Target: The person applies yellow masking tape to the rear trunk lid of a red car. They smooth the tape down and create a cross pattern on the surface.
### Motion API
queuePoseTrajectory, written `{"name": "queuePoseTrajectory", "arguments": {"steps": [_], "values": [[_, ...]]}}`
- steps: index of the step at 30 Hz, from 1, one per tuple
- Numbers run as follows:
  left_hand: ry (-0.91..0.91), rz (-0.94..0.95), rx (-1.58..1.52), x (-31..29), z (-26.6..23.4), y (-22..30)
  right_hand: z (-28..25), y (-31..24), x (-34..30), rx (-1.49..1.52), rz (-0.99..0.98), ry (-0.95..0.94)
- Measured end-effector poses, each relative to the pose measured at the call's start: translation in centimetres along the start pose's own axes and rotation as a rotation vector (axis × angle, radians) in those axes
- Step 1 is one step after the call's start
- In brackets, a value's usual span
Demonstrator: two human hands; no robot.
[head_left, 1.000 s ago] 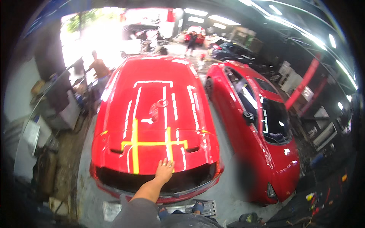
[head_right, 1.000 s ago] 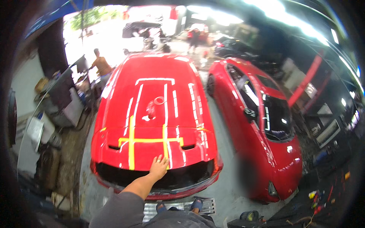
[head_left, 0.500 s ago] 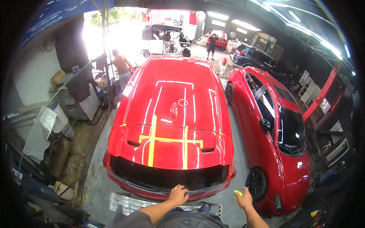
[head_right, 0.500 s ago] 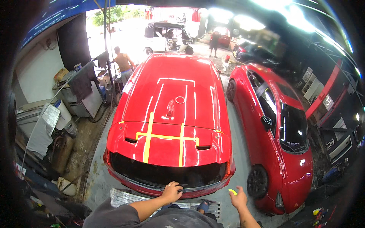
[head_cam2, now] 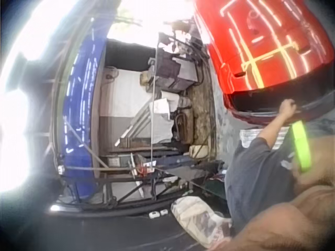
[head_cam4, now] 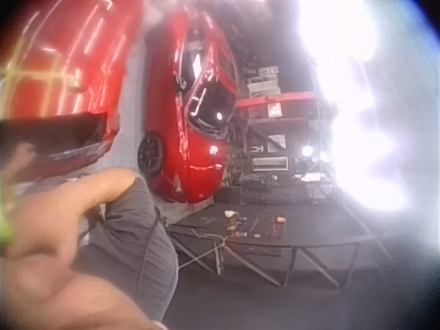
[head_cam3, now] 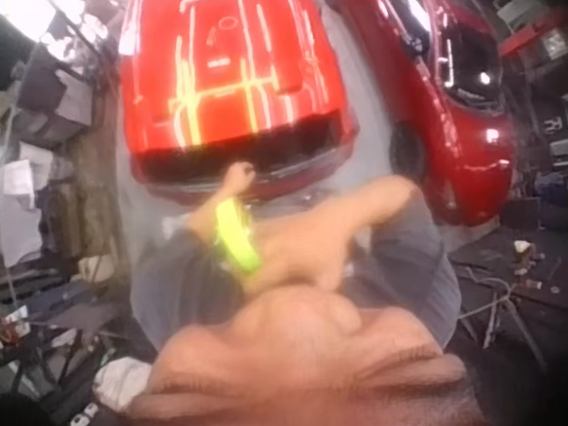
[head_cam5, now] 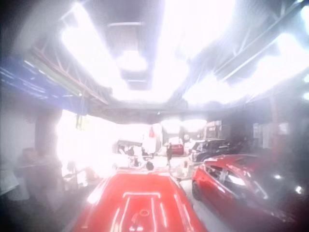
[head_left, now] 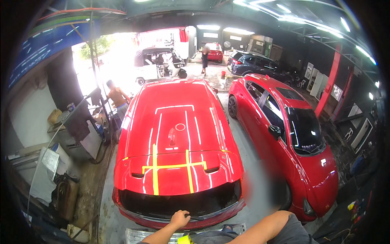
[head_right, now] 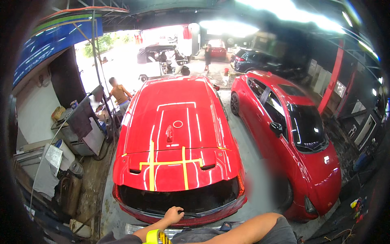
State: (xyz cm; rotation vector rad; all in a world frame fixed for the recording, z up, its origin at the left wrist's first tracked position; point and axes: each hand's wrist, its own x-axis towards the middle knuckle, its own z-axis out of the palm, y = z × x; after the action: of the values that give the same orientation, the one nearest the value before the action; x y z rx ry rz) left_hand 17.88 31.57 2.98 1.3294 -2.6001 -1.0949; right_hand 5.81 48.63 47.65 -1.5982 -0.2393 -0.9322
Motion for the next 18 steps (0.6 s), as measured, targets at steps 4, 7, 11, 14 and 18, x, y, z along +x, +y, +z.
{"name": "queuePoseTrajectory", "arguments": {"steps": [4,7,11,14,18], "values": [[-0.096,-0.002,0.004,0.0,3.2,0.2,0.1,-2.5,0.8,-0.298,0.116,-0.045],[-0.170,0.055,-0.038,-0.6,5.2,-1.3,-1.6,-5.2,2.5,-0.590,0.396,-0.309],[-0.258,0.125,-0.069,-0.2,6.3,0.5,-2.7,-3.4,3.0,-0.685,0.326,-0.343],[-0.313,0.124,-0.063,0.7,5.3,-0.8,-3.3,-1.2,3.4,-0.667,0.236,-0.370],[-0.374,0.191,-0.076,1.3,3.6,4.3,-4.1,-0.7,4.3,-0.708,0.226,-0.320]]}}
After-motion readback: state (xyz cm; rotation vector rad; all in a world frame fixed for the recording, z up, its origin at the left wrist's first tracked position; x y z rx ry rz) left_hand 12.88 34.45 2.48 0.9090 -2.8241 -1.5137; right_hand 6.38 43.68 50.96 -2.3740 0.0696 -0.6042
